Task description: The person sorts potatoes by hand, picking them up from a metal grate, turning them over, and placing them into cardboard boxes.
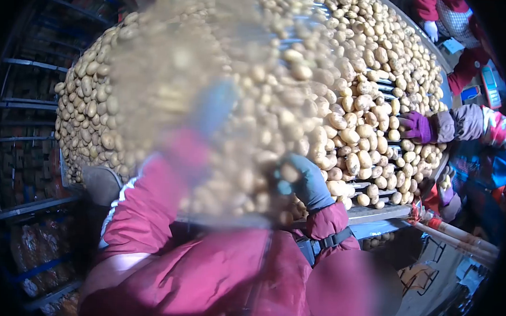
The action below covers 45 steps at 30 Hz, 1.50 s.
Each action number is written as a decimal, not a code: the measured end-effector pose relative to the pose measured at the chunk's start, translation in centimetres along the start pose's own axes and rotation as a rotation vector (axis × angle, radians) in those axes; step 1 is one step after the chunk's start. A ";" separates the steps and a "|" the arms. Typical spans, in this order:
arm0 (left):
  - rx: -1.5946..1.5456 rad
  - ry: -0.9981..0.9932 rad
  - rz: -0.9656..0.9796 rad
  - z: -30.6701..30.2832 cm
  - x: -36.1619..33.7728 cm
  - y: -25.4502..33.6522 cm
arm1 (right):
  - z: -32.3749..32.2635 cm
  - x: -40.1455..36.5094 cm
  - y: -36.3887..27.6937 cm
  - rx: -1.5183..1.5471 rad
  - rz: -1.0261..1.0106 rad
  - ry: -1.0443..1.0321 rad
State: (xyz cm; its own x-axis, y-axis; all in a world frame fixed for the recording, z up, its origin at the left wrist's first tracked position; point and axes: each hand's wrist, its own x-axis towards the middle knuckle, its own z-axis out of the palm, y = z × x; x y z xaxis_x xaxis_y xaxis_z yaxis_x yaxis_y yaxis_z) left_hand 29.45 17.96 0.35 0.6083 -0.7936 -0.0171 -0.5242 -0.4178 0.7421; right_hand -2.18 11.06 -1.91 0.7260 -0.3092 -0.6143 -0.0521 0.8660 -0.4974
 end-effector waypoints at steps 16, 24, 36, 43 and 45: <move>0.376 -0.195 0.111 6.8 10.6 0.4 | -2.5 -2.7 -3.2 0.208 0.094 0.124; 0.437 -0.208 -0.033 5.1 8.5 3.6 | -6.5 -0.5 -1.1 0.114 0.087 0.022; -0.055 -0.508 0.344 9.3 -11.2 12.3 | -1.9 -3.8 -1.9 0.060 0.055 0.054; -0.375 -0.557 0.275 7.7 -13.3 7.9 | -3.4 -11.7 -2.4 -0.015 -0.156 0.299; -0.374 -0.553 0.216 6.1 -13.1 5.5 | -5.2 -15.6 -2.4 0.207 -0.246 0.421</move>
State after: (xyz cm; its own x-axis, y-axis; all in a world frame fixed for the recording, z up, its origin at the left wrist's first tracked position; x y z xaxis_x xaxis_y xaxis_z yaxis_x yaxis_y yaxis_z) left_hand 14.97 23.41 0.59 0.0690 -0.9917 -0.1084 -0.2988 -0.1242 0.9462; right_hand -17.00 11.81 5.67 0.3595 -0.6074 -0.7084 0.2525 0.7941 -0.5528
